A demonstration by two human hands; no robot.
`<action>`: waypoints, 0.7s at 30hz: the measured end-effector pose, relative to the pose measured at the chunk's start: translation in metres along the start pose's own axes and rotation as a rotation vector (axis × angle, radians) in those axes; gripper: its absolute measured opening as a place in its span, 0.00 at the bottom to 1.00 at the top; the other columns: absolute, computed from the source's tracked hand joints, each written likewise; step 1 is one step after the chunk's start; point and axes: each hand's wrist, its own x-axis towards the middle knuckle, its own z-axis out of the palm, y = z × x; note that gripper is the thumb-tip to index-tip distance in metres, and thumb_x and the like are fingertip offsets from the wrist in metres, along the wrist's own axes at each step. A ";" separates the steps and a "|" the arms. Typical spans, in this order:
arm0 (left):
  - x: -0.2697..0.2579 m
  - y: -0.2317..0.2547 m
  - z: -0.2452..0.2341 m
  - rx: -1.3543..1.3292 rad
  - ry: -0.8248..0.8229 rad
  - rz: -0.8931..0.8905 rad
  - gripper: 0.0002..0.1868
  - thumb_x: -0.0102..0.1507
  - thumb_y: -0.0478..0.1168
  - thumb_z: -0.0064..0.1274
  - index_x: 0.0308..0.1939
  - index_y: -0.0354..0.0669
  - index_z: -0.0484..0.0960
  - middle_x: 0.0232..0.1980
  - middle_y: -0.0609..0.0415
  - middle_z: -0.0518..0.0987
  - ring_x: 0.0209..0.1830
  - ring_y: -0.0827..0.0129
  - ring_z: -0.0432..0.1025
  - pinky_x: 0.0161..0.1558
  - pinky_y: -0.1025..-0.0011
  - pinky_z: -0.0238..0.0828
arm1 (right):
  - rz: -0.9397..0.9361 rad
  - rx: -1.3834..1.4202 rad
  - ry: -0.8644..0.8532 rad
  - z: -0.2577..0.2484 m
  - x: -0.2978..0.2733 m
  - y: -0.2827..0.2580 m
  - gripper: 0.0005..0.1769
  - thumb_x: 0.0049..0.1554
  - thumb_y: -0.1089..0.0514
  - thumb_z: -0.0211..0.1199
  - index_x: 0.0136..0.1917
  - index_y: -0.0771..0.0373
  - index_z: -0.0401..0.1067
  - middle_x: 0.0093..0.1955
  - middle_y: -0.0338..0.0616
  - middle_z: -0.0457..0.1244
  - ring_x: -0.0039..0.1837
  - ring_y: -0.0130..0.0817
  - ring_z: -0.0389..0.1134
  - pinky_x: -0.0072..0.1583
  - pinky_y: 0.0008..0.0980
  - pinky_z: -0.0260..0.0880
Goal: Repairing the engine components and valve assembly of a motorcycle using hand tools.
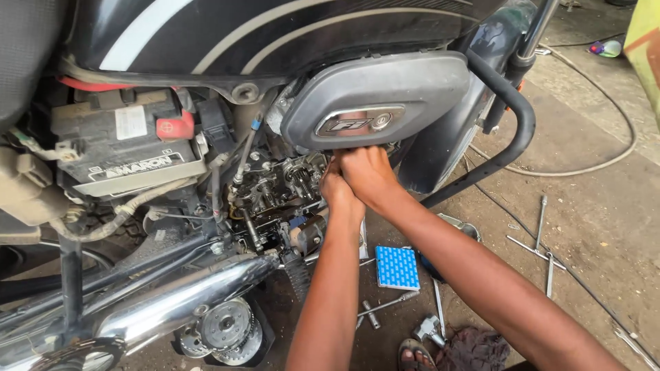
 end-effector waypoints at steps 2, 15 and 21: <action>0.001 0.004 0.001 0.012 -0.021 -0.016 0.13 0.70 0.36 0.41 0.50 0.31 0.79 0.51 0.46 0.80 0.48 0.61 0.76 0.51 0.64 0.75 | -0.010 0.045 0.098 -0.004 0.001 -0.004 0.12 0.51 0.62 0.62 0.50 0.65 0.76 0.48 0.61 0.68 0.48 0.60 0.71 0.46 0.53 0.73; -0.010 0.018 0.007 0.023 0.035 0.035 0.12 0.68 0.36 0.48 0.49 0.31 0.82 0.49 0.48 0.82 0.46 0.62 0.77 0.49 0.64 0.75 | -0.055 -0.124 0.054 0.012 0.002 -0.004 0.10 0.51 0.59 0.61 0.47 0.59 0.78 0.42 0.55 0.70 0.37 0.52 0.73 0.37 0.50 0.72; -0.002 0.009 -0.004 -0.040 -0.039 0.015 0.13 0.68 0.37 0.47 0.51 0.34 0.83 0.51 0.50 0.82 0.48 0.63 0.77 0.51 0.66 0.75 | -0.026 -0.206 -0.050 0.025 -0.001 0.001 0.08 0.52 0.58 0.62 0.42 0.62 0.78 0.42 0.53 0.70 0.40 0.50 0.74 0.39 0.48 0.74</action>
